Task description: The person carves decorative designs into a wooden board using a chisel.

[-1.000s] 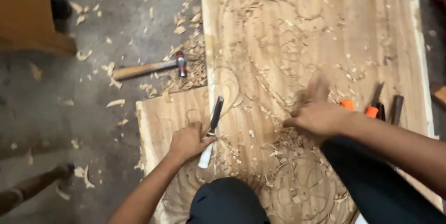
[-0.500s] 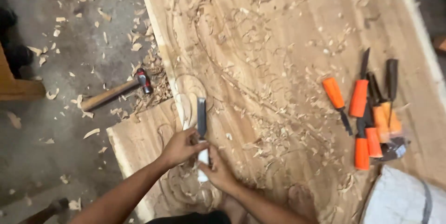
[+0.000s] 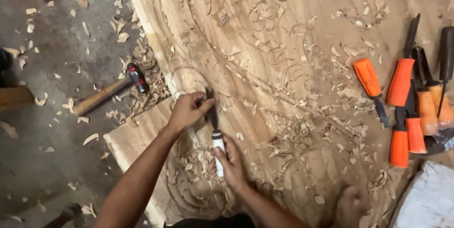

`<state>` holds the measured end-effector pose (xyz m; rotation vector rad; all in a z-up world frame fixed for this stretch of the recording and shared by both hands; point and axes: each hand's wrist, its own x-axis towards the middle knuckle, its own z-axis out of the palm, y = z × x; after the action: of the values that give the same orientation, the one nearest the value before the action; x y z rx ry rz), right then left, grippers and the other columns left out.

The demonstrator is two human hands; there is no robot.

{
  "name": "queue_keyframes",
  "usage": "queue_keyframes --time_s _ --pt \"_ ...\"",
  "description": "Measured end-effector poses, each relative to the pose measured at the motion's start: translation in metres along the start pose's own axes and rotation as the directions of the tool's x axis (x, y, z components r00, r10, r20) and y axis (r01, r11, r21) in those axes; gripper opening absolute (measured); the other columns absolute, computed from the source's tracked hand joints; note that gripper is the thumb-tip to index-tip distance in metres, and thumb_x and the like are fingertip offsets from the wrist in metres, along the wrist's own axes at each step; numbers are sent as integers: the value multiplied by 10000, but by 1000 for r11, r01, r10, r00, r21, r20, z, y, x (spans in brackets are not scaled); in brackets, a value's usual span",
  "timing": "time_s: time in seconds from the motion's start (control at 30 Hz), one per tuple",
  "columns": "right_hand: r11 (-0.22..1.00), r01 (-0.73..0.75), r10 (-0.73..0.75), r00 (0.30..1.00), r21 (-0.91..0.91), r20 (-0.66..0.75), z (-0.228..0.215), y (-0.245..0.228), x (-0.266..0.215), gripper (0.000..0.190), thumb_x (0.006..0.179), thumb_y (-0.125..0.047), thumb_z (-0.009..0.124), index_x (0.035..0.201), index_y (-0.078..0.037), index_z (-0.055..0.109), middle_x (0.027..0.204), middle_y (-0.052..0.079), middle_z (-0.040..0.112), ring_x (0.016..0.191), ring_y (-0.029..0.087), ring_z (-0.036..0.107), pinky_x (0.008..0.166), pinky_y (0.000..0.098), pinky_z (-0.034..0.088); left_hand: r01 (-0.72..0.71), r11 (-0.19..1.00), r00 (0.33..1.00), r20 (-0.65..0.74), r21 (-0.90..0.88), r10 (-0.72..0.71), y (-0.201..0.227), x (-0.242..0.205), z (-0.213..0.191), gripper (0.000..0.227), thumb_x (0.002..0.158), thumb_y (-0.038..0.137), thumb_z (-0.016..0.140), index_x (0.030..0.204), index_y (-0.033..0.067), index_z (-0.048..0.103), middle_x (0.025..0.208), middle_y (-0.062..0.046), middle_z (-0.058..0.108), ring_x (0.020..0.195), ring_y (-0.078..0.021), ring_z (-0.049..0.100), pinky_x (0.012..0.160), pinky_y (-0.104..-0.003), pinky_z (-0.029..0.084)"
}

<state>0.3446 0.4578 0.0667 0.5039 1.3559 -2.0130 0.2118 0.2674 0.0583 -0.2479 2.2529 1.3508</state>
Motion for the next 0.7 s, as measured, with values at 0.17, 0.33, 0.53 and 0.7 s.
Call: queue_keyframes --time_s 0.17,0.33,0.53,0.7 --pt "985 68 -57 996 161 -68 11 39 -11 571 1059 -187 506 1600 -109 339 927 83 664 620 103 610 525 240 505 127 988 992 -1 90 -128 -8 8 -1 242 862 313 780 830 73 777 610 -35 708 497 -98 608 489 -276 465" --pt "970 149 -132 986 191 -99 16 43 -11 580 1065 -189 498 1612 -90 331 807 84 656 543 89 549 471 235 461 268 962 957 99 60 -273 17 9 -11 223 836 290 818 770 81 777 582 -45 704 450 -94 599 460 -270 442" --pt "967 133 -105 985 218 -136 22 33 -13 578 1043 -158 492 1592 -64 335 807 81 671 502 96 531 432 246 452 326 943 942 101 -68 -319 19 10 -11 249 829 194 809 635 80 702 571 -6 681 412 -74 540 446 -261 463" --pt "970 213 -201 974 115 -103 13 32 -8 549 1068 -180 488 1587 -40 373 773 77 659 512 90 555 433 242 473 329 939 941 111 -102 -318 23 12 -10 252 837 168 803 638 62 690 567 -33 680 419 -72 559 434 -270 425"
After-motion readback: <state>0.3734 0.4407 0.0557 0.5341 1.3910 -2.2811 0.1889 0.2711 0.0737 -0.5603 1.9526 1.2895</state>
